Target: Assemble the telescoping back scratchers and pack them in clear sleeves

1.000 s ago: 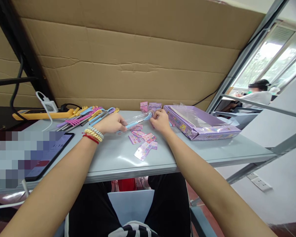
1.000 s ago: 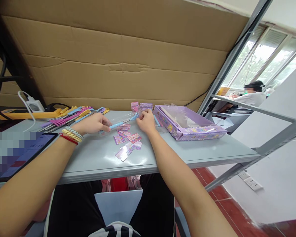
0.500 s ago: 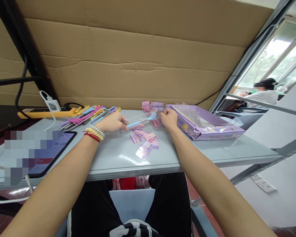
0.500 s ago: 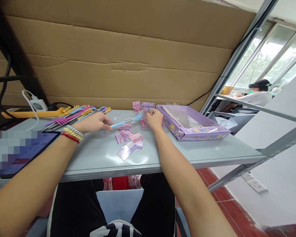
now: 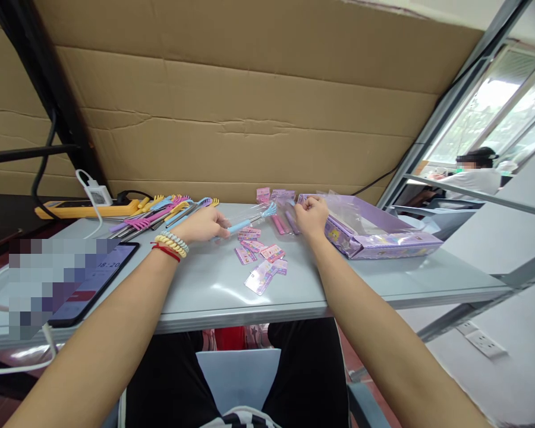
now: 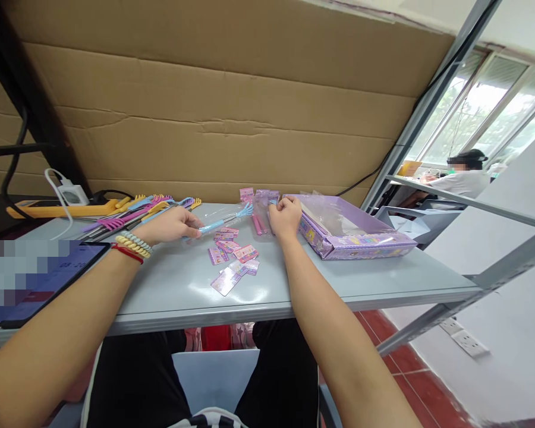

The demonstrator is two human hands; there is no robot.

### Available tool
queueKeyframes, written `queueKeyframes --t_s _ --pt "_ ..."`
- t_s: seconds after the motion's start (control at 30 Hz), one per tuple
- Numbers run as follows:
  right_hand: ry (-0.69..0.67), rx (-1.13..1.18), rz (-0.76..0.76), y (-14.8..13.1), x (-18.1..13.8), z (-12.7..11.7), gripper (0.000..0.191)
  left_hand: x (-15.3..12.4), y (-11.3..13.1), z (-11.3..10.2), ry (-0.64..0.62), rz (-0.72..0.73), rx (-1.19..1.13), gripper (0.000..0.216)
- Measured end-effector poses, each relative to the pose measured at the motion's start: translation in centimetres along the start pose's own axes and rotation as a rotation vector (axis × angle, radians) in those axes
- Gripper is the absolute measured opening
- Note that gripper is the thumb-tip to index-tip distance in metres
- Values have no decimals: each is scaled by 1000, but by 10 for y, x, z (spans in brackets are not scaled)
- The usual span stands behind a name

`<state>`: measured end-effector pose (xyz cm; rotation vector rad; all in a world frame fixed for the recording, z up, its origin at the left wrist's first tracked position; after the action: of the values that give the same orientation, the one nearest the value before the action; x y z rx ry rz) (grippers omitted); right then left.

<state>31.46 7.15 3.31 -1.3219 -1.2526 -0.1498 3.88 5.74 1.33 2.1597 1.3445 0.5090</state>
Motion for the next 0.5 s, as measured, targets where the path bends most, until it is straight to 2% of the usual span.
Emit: queueKeyframes --t_s 0.07,0.23,0.33,0.5 --pt "7 53 -44 -3 -2 1 23 1 -1 0 3 -1 6 18" --pt "-168 168 -87 -11 -12 19 18 2 -2 -1 12 12 23 21" --pt "-193 196 -141 -20 -17 23 19 2 -3 0 10 2 25 23" --pt "-213 129 -98 -19 -20 28 20 1 3 4 -49 64 44 24"
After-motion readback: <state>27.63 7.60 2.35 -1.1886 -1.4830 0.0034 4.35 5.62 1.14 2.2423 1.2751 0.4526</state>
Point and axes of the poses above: each hand's wrist, its own x-axis towards the middle knuckle, its own z-axis out of the palm, y = z × x, the point moved 8 cm from there along x, towards the middle knuckle
